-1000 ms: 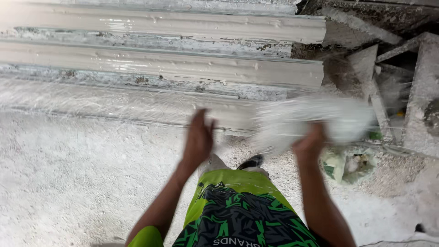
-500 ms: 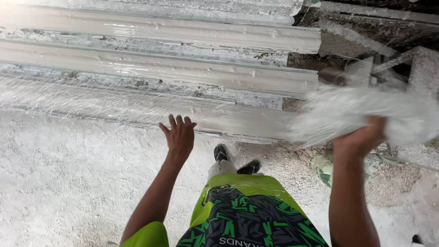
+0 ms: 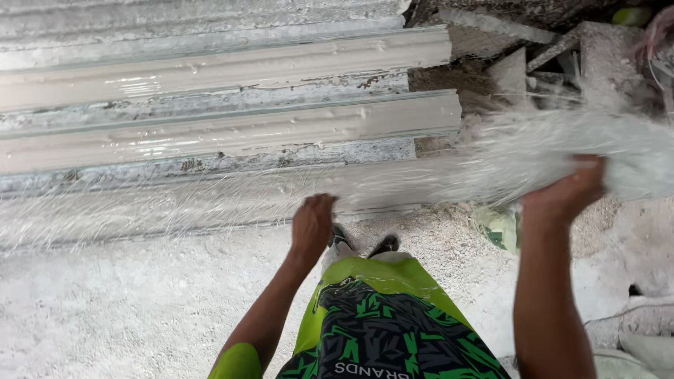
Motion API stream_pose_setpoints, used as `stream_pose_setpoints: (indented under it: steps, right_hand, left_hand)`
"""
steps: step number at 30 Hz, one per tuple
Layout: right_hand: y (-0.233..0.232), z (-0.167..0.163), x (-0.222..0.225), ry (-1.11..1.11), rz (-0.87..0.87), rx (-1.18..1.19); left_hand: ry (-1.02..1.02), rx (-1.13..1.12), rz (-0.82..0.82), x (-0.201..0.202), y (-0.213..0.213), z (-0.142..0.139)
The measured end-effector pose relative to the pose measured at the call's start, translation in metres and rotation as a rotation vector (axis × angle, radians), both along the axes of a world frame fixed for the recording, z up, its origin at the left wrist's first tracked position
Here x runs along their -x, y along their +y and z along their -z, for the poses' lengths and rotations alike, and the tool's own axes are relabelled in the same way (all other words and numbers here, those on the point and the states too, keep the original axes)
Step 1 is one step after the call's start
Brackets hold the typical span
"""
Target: The person rubs wet plaster slurry by hand along the grooves of long cornice molds, then takes bundles of white fiberglass strands, dips them in a bucket of slurry, and lays and presses them into the slurry-coated mold channels, working across several mold sections.
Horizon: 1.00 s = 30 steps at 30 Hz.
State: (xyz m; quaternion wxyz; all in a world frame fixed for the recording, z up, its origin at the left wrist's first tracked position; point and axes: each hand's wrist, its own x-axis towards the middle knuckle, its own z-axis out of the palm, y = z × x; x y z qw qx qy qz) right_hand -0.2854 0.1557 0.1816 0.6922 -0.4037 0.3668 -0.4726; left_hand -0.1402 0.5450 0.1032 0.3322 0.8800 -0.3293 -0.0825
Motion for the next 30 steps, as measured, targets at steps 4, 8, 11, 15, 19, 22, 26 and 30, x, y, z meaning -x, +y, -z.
stream_pose_setpoints:
  steps: [4, 8, 11, 15, 19, 22, 26, 30]
  right_hand:
    - [0.024, 0.034, 0.016, 0.052, -0.02, 0.044]
    - [0.092, 0.077, 0.011, 0.151, -0.166, -0.089]
    - [0.088, 0.073, 0.005, 0.102, -0.155, -0.081]
    - [0.005, 0.036, 0.018, 0.001, -0.046, 0.058]
    - [-0.081, -0.008, 0.047, -0.096, 0.018, 0.164]
    - [-0.086, -0.016, 0.06, -0.091, -0.008, 0.139]
    - [-0.022, 0.034, 0.055, 0.037, -0.147, -0.016]
    - [-0.014, 0.082, 0.057, 0.035, -0.232, -0.094]
  left_hand:
    - [-0.215, -0.248, -0.105, 0.014, -0.002, -0.021]
    - [0.207, 0.404, 0.122, 0.065, -0.046, -0.039]
    - [0.234, 0.378, 0.2, 0.078, -0.07, -0.035]
    - [0.231, 0.057, 0.114, 0.062, -0.084, -0.017]
    - [-0.019, 0.014, -0.025, 0.034, -0.081, -0.016]
    - [-0.022, -0.622, -0.09, 0.043, -0.087, -0.029]
    - [0.184, 0.195, -0.025, 0.102, -0.128, -0.042]
    - [0.253, 0.293, 0.177, 0.142, -0.182, -0.024]
